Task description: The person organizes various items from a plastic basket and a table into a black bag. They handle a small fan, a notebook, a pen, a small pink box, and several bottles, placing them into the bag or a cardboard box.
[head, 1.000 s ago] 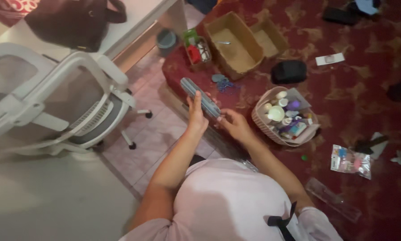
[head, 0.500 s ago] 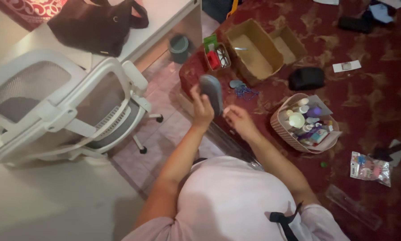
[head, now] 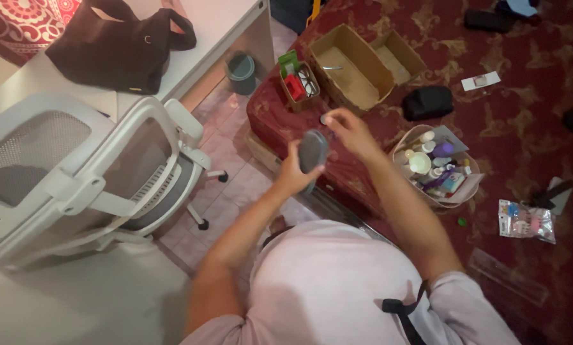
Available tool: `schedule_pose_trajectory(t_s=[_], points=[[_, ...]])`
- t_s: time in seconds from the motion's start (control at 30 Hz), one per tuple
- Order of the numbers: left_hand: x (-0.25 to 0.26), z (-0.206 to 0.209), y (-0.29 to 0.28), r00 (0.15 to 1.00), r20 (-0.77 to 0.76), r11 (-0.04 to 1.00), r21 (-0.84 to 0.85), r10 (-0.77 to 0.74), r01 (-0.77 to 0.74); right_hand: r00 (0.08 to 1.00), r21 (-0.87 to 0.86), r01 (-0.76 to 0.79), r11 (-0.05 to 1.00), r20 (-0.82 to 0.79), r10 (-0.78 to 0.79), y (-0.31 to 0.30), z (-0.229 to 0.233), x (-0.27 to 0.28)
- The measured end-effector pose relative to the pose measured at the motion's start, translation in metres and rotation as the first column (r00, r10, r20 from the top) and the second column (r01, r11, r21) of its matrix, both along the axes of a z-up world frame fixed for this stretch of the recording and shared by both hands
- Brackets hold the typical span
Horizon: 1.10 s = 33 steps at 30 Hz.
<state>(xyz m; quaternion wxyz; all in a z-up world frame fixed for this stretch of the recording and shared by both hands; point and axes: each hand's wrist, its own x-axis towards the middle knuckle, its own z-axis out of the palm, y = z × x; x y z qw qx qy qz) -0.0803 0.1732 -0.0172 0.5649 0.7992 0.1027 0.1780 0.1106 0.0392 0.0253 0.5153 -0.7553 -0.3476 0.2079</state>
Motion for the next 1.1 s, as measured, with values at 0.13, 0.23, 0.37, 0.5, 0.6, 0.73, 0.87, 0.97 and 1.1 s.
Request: schedule_pose_trajectory(t_s=[0.13, 0.23, 0.37, 0.5, 0.6, 0.73, 0.87, 0.97, 1.1], points=[[0.012, -0.040, -0.013, 0.987, 0.114, 0.848, -0.529, 0.113, -0.036, 0.990, 0.115, -0.054, 0.992, -0.125, 0.068, -0.019, 0.036, -0.086], [0.018, -0.058, -0.023, 0.983, 0.036, 0.689, -0.718, 0.178, -0.099, 0.997, -0.004, -0.057, 0.998, 0.046, 0.057, -0.023, 0.045, -0.104], [0.020, -0.053, -0.028, 0.984, 0.111, 0.603, -0.798, 0.139, 0.004, 0.993, 0.031, -0.102, 0.994, 0.054, 0.100, -0.029, 0.029, -0.089], [0.023, -0.053, -0.027, 0.981, 0.147, 0.429, -0.900, 0.129, 0.078, 0.993, -0.024, -0.025, 0.999, -0.120, 0.022, -0.043, 0.010, -0.078], [0.024, -0.053, -0.029, 0.983, 0.165, 0.227, -0.963, 0.074, 0.145, 0.942, 0.043, 0.008, 0.999, -0.335, 0.007, -0.050, 0.006, -0.077], [0.018, -0.042, -0.032, 0.989, 0.144, 0.115, -0.984, 0.031, 0.139, 0.778, 0.079, 0.104, 0.991, -0.628, -0.031, -0.052, 0.014, -0.081], [0.015, -0.030, -0.031, 0.983, 0.177, 0.047, -0.984, 0.057, 0.175, 0.750, 0.100, 0.129, 0.987, -0.661, -0.031, -0.056, 0.021, -0.083], [0.014, -0.027, -0.031, 0.978, 0.196, 0.013, -0.981, 0.072, 0.196, 0.719, 0.177, 0.139, 0.974, -0.694, 0.023, -0.055, 0.015, -0.080], [0.014, -0.030, -0.032, 0.977, 0.191, -0.016, -0.981, 0.091, 0.194, 0.767, 0.175, 0.116, 0.978, -0.641, 0.024, -0.058, 0.009, -0.076]])
